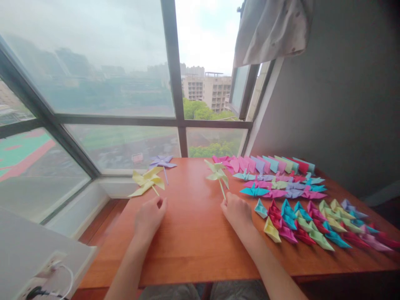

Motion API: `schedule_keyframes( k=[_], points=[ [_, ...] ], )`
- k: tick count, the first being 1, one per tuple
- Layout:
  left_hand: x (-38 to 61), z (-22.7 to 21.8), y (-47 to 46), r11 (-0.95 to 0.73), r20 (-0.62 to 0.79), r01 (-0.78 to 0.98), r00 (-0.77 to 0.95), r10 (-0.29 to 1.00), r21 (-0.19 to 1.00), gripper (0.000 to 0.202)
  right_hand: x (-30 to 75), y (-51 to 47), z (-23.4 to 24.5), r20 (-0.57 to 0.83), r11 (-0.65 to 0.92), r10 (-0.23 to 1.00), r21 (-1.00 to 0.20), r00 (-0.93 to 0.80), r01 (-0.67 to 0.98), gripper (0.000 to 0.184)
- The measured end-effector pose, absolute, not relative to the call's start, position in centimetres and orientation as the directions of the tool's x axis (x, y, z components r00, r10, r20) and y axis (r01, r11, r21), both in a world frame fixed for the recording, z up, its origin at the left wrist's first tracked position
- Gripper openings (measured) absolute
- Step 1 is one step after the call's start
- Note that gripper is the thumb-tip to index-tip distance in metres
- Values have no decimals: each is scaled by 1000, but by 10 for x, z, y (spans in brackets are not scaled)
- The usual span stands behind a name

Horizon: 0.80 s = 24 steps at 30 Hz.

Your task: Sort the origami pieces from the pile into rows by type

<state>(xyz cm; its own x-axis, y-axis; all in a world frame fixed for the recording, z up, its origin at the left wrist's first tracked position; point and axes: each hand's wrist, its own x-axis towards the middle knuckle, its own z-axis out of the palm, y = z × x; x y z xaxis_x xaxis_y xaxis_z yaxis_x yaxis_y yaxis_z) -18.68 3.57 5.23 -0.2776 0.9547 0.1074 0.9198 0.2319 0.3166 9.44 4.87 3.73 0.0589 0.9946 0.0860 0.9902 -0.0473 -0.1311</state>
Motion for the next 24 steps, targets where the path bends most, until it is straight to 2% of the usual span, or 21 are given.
schedule_keyframes(
  k=[5,14,16,21,24],
  points=[
    [-151,46,16,129,103,927,-176,979,352,35,64,56,40,182,54,983,-147,-27,988,14],
    [-123,34,4,34,105,927,-78,991,372,33,-15,112,71,148,182,978,-245,-149,952,30],
    [-124,33,2,22,110,929,-68,992,370,33,-7,117,71,133,154,983,-256,-123,954,30],
    [-122,33,0,2,125,935,-50,991,355,34,58,130,58,55,-97,992,-239,113,966,34],
    [-120,32,0,-9,130,939,-38,991,344,34,86,136,48,-5,-183,982,-227,187,956,33]
  ],
)
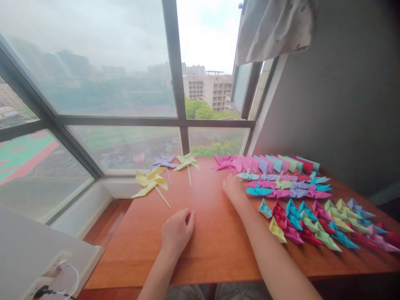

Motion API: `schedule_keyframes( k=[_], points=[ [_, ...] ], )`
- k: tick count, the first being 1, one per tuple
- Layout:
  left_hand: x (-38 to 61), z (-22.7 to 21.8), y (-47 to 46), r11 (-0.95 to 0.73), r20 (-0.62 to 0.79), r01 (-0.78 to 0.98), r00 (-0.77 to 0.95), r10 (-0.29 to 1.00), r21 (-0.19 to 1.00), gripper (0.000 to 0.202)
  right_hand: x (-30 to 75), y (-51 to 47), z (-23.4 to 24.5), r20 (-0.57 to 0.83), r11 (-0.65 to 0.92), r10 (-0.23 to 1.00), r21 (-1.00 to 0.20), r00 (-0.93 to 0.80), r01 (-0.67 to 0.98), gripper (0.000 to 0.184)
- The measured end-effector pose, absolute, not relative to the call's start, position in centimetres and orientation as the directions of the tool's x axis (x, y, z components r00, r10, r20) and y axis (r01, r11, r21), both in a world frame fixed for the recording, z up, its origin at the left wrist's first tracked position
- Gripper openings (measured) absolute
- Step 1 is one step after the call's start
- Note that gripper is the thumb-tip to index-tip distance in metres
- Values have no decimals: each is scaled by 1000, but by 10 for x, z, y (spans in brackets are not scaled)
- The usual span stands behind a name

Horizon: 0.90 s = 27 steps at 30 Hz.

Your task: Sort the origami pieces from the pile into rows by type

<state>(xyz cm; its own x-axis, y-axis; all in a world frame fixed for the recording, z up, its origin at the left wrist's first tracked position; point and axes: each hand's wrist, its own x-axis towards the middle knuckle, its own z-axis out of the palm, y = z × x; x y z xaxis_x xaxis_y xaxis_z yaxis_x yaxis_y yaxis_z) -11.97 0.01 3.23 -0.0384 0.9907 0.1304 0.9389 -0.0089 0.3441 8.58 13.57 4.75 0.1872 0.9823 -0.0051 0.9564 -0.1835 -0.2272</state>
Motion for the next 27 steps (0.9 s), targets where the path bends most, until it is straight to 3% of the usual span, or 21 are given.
schedule_keyframes(
  k=[8,27],
  points=[
    [-124,30,-1,-40,144,930,-14,989,365,31,89,133,38,-86,-227,974,-269,211,936,30],
    [-125,29,-2,-58,168,884,-23,985,464,27,92,139,27,-95,-208,978,-381,186,901,28]
  ],
)
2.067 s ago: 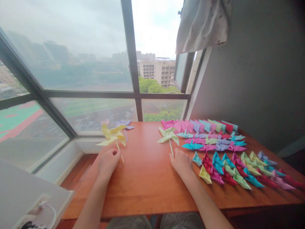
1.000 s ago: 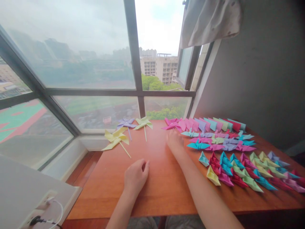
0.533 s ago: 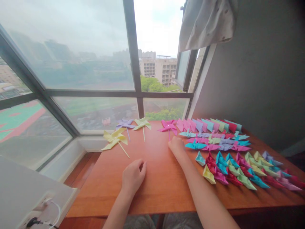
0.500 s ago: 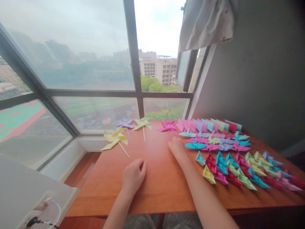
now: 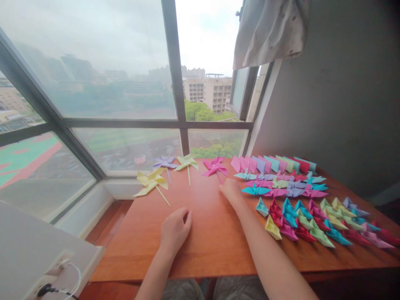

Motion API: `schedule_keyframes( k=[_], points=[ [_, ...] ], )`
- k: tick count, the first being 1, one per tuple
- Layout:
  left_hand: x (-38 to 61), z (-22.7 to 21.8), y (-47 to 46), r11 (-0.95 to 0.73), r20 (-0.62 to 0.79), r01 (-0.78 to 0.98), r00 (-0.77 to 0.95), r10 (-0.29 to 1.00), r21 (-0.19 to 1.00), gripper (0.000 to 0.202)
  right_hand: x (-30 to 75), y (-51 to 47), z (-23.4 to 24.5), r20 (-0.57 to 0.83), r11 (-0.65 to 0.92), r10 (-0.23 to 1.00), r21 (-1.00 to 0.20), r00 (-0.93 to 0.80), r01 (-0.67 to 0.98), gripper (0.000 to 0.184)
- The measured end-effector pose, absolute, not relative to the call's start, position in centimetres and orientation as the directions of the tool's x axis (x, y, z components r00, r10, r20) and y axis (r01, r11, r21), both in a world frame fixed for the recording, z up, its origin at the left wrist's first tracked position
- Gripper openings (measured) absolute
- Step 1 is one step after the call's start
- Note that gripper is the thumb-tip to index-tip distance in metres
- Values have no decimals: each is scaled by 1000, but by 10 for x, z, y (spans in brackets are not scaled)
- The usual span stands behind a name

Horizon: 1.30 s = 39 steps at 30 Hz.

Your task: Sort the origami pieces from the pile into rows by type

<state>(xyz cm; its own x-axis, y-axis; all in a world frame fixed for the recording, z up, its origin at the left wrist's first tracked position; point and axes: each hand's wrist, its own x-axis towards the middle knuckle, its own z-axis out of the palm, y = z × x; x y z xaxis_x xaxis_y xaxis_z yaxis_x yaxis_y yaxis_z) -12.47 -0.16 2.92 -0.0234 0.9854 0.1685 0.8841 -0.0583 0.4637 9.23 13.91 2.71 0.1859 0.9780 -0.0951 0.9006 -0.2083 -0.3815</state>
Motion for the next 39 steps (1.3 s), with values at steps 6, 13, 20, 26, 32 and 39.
schedule_keyframes(
  k=[6,13,20,26,32,39],
  points=[
    [-124,29,-3,-67,189,798,-60,980,599,25,96,117,21,-29,-126,991,-491,129,862,20],
    [-133,36,12,-25,153,494,-221,963,869,30,85,66,29,55,31,999,-620,3,784,12],
    [-149,64,43,41,-37,13,-234,971,999,56,72,18,36,165,250,968,-739,-192,625,9],
    [-149,67,40,92,-152,-245,-239,959,965,40,64,5,36,166,354,929,-658,-330,665,9],
    [-158,56,28,20,-178,-356,-418,891,934,24,51,1,38,132,397,908,-575,-397,715,8],
    [-186,52,22,-30,-166,-273,-666,728,962,26,20,3,48,111,457,880,-458,-461,762,13]
  ],
)
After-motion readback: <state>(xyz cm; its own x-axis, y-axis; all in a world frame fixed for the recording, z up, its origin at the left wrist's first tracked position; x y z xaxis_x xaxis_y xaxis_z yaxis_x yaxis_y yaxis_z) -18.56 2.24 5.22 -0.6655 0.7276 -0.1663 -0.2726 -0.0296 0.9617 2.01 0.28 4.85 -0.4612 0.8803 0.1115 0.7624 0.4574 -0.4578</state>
